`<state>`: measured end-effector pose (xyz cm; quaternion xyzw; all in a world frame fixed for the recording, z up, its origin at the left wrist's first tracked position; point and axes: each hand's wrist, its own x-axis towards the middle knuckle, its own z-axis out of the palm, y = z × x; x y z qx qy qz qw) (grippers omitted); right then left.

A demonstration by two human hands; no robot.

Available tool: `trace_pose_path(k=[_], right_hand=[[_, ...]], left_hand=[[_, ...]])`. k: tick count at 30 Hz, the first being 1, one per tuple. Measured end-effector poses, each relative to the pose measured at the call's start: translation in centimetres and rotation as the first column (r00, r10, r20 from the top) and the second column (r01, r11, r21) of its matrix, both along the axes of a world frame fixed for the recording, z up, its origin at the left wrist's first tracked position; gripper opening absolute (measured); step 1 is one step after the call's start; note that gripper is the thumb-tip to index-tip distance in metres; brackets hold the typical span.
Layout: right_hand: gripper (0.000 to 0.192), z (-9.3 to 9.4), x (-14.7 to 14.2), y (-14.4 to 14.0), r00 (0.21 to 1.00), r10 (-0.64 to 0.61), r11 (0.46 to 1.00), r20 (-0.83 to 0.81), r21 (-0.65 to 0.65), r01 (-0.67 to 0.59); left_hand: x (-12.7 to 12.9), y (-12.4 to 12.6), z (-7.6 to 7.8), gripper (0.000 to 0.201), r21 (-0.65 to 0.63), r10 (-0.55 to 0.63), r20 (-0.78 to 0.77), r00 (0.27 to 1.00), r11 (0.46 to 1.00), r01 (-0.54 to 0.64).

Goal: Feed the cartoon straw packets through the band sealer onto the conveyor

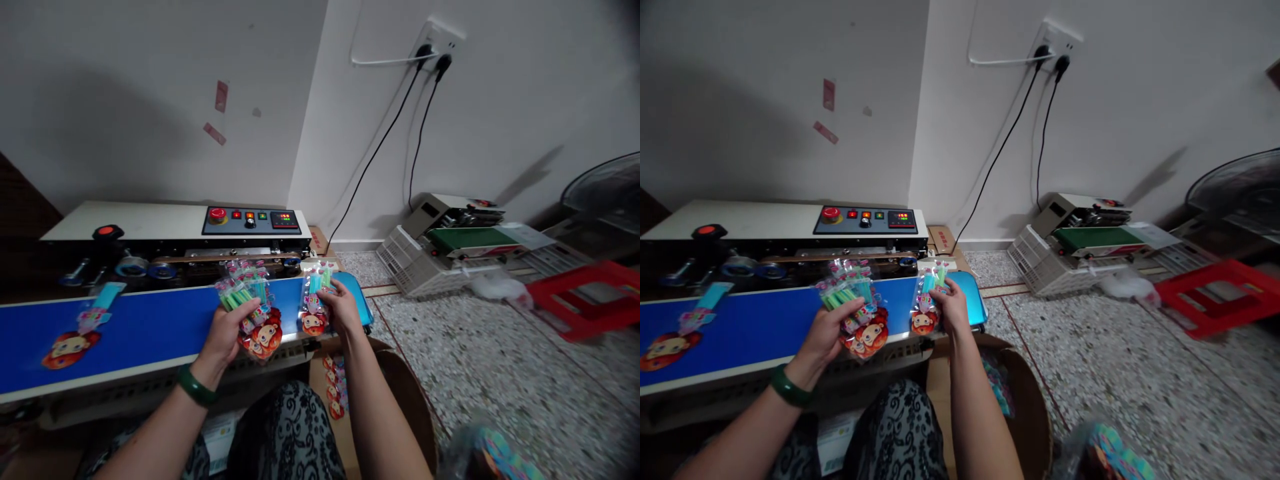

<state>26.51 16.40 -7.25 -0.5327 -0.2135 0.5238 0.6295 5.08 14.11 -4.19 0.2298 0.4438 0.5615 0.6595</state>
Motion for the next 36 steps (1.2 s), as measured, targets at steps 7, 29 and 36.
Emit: trace_pose_path(k=[7,29,36], right_hand=[[0.048,0.7,0.0,0.8,0.975,0.223,0.975,-0.025,-0.015,-0.223],[0.026,0.8,-5.4,1.0,0.845,0.534,0.844,-0.008,-0.056,-0.534],[0.015,-0.2,-14.4,4.0,0.714,0.686,0.727,0.138,-0.097,-0.68]], left_hand=[[0.1,-0.2,-0.5,0.028,-0.033,-0.148,0.013,0.989,0.988,0.148],[0.7,0.6,-1.7,0.032,0.005,-0.23,-0.26,0.938,0.971,0.239],[-7.0,-0.7,-0.9,0.029,-0.085,-0.231,-0.358,0.905,0.973,0.215]])
